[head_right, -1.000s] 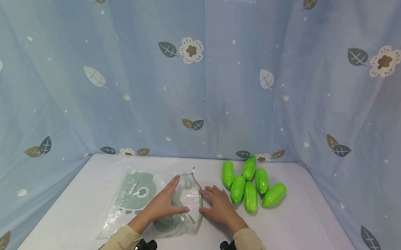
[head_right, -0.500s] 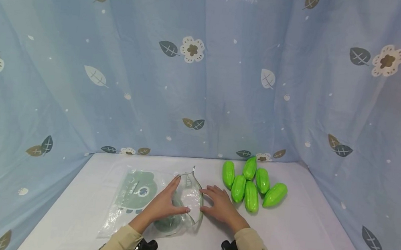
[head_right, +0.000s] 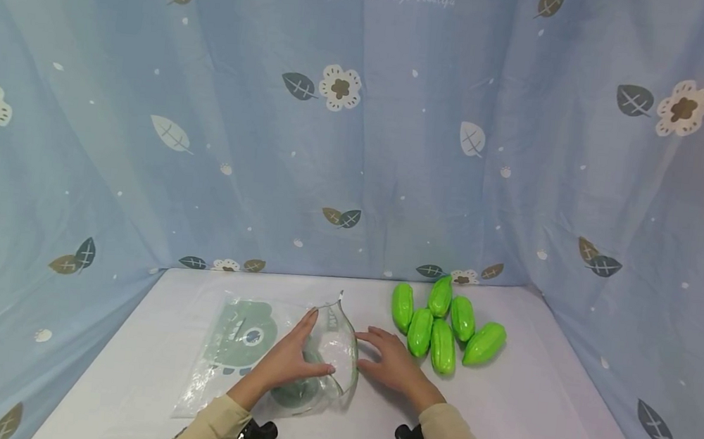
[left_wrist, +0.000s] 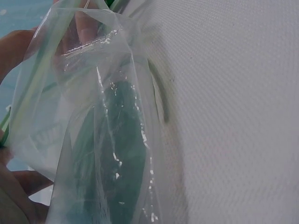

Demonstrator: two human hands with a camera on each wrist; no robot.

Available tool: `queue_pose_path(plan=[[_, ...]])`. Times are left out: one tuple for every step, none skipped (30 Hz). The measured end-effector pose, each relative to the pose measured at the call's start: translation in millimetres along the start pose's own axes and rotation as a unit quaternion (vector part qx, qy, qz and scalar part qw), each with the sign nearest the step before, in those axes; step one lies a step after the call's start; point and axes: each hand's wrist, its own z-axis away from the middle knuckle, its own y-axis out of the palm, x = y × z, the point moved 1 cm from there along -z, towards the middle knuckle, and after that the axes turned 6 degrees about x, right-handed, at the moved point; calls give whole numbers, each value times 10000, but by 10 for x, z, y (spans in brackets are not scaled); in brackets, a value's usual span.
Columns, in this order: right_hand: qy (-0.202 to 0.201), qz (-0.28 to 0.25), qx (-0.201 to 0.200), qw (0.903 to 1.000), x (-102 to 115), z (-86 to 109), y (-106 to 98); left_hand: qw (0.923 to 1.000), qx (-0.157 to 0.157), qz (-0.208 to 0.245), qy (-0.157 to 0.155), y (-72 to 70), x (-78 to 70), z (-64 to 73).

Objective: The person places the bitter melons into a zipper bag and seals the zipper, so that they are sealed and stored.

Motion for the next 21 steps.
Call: queue_pose_path(plan=[[9, -11, -6, 10000, -4, 9, -3, 10000, 7, -8, -5, 2, 2, 0], [-1, -15, -24, 10000, -7, 22, -8, 10000, 12, -21, -13, 4, 4, 0], [-5, -14, -29, 10000, -11, 34, -14, 10000, 15, -27, -16, 6, 5, 0], [-19, -15, -40, 10000, -14, 49, -21, 10000, 19, -32, -22, 8, 8, 0], [-44, -13, -43, 10000, -15, 62, -29, 10000, 20, -40, -25, 10, 9, -1], [-74, -24, -54, 10000, -17, 77, -36, 10000, 21, -43, -28, 11, 11, 0], [-106, -15, -67, 9999, -20, 93, -42, 10000, 28, -48, -30, 13, 10, 0], [-137, -14, -83, 9999, -22, 112, -49, 10000, 26, -47, -25, 14, 10, -1], [-154, -14, -91, 9998, -26, 130, -56, 10000, 22, -45, -16, 15, 10, 0], [-180, -14, -105, 9998, -27, 147, -64, 10000, 16, -47, -6, 16, 9, 1], [-198, -16, -115, 9997, -28, 161, -70, 10000, 16, -47, -3, 16, 8, 2], [-212, 3, -129, 9997, -31, 176, -75, 10000, 14, -55, 2, 17, 10, 3], [-211, -2, -131, 9997, -30, 192, -79, 10000, 17, -58, -2, 17, 9, 2], [-216, -4, -144, 9997, -32, 209, -82, 10000, 16, -60, -2, 18, 10, 2], [-236, 3, -166, 9996, -32, 226, -87, 10000, 14, -61, 1, 19, 11, 2], [-249, 8, -187, 9995, -31, 244, -92, 10000, 13, -58, -1, 19, 10, 1], [-248, 9, -203, 9995, -34, 262, -96, 10000, 10, -60, -4, 21, 11, 1], [-249, 8, -224, 9994, -38, 283, -99, 10000, 4, -63, 1, 22, 12, 2], [-248, -5, -249, 9994, -42, 305, -104, 10000, 1, -68, 0, 22, 10, 2], [-259, 6, -287, 9993, -49, 326, -110, 10000, -7, -70, 4, 22, 10, 3], [-255, 6, -319, 9992, -56, 347, -116, 10000, -12, -71, 2, 22, 8, 5]])
